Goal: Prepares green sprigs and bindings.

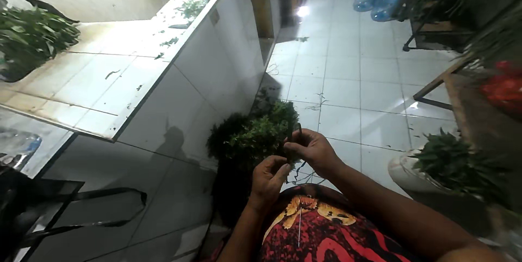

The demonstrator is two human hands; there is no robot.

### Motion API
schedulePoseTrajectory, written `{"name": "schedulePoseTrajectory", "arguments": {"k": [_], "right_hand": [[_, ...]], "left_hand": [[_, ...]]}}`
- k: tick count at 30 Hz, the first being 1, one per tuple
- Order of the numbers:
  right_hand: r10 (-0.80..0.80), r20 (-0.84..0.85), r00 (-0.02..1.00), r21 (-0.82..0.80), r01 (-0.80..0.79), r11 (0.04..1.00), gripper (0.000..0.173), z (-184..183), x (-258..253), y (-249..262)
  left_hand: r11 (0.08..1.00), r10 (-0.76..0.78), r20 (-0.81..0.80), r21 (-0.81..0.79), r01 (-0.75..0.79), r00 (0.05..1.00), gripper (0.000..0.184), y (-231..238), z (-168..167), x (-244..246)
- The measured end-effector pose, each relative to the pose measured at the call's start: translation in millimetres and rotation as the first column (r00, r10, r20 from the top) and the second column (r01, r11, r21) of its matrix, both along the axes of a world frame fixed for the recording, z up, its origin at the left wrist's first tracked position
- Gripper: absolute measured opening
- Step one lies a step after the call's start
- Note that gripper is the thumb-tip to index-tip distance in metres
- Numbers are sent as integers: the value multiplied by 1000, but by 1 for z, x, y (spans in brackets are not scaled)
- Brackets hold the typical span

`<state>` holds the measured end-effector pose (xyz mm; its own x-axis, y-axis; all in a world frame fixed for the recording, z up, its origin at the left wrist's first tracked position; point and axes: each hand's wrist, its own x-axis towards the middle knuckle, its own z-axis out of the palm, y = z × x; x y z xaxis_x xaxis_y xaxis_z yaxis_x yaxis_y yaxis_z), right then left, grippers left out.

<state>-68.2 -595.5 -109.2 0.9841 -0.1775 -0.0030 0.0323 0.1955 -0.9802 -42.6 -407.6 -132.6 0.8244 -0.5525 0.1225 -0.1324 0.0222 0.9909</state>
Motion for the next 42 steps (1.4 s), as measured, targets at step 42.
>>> {"name": "schedulePoseTrajectory", "arguments": {"k": [42], "right_hand": [[306,12,952,-250,-293,923,16,-23,0,3]], "left_hand": [[977,211,-130,-8,-214,969,18,7,15,11]]}}
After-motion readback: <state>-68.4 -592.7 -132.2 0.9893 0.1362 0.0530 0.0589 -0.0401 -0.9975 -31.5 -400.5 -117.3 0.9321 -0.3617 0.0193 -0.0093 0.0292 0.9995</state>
